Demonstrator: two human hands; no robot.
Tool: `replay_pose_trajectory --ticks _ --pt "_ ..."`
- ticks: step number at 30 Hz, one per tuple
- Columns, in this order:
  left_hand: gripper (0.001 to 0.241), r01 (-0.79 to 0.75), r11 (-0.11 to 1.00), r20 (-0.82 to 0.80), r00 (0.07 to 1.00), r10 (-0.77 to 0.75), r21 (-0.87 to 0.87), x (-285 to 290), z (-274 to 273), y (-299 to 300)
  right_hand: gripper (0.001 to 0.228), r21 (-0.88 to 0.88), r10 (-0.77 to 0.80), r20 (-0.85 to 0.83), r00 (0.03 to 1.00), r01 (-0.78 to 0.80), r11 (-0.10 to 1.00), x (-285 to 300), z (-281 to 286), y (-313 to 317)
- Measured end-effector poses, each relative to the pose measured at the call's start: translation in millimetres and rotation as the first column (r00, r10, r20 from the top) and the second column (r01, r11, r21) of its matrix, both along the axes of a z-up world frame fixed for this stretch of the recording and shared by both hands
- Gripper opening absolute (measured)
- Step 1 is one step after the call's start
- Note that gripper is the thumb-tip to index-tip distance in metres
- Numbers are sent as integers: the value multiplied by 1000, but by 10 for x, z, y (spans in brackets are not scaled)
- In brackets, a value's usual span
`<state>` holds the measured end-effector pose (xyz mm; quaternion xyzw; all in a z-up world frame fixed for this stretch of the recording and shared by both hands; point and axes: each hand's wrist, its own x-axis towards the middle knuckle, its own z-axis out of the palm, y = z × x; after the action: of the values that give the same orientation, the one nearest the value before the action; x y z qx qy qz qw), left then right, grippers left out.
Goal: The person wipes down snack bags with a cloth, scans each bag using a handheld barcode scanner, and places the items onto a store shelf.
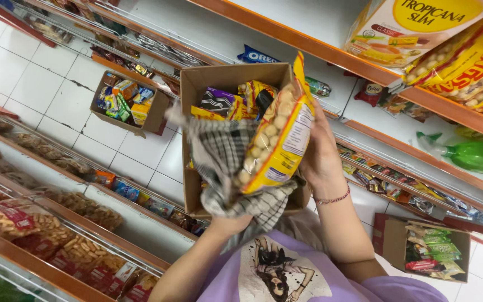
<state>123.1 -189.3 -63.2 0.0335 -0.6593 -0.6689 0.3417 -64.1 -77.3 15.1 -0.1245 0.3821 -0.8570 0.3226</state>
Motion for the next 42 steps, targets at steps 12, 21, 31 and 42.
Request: replay_pose_trajectory --ticks 12,21,31,42 --pt "52 88 316 112 992 60 -945 -68 1032 -316 65 83 -17 79 997 10 996 -1 -57 209" --pt "85 99 559 248 948 198 -823 -259 955 -291 58 28 212 210 954 -223 974 144 -701 244" --pt "65 -71 370 90 911 402 -926 -409 926 -38 59 -47 108 231 967 -100 994 223 -707 212" --pt "59 -117 495 6 971 241 -861 -321 574 -252 59 6 189 172 967 -193 981 79 -309 190"
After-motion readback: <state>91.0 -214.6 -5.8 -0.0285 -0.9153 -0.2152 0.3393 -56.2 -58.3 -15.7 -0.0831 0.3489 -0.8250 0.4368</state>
